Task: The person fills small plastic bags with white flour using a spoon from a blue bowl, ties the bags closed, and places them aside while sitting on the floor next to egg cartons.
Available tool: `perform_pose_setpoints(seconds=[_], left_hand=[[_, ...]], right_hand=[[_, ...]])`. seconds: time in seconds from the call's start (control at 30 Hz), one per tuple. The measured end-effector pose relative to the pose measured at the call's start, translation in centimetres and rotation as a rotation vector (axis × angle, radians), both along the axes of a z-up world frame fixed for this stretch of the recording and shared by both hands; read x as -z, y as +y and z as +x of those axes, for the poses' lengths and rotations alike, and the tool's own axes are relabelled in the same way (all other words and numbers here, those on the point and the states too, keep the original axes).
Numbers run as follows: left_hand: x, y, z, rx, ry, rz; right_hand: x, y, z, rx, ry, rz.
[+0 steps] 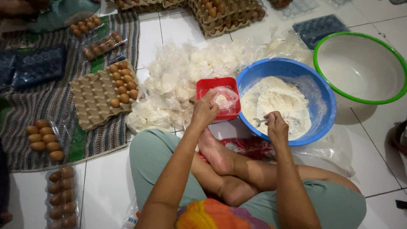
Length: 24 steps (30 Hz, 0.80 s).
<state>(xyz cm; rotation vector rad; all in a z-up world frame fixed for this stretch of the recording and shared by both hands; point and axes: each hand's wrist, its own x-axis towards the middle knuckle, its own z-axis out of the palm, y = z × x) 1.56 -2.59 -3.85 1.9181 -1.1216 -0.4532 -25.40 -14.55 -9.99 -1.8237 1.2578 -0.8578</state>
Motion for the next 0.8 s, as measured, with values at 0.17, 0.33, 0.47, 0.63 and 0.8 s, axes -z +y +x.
perform_pose_setpoints(seconds=[0.17, 0.33, 0.47, 0.63, 0.8], left_hand=[[-0.6, 0.0, -0.2, 0.003, -0.014, -0.011], [0.3, -0.6, 0.7, -0.038, -0.051, 0.025], [-2.3, 0.4, -0.6, -0.082, -0.134, 0.057], [-0.1, -0.3, 0.7, -0.077, -0.151, 0.065], [0.6, -0.5, 1.0, -0.071, -0.170, 0.084]], right_hand=[[-1.0, 0.4, 0.1, -0.014, -0.063, 0.018], [-1.5, -0.2, -0.5, 0.044, -0.173, 0.059], [-1.1, -0.5, -0.6, 0.189, -0.424, 0.197], [0.5, -2.4, -0.4, 0.253, -0.557, 0.260], [2.8, -4.3, -0.1, 0.227, -0.506, 0.236]])
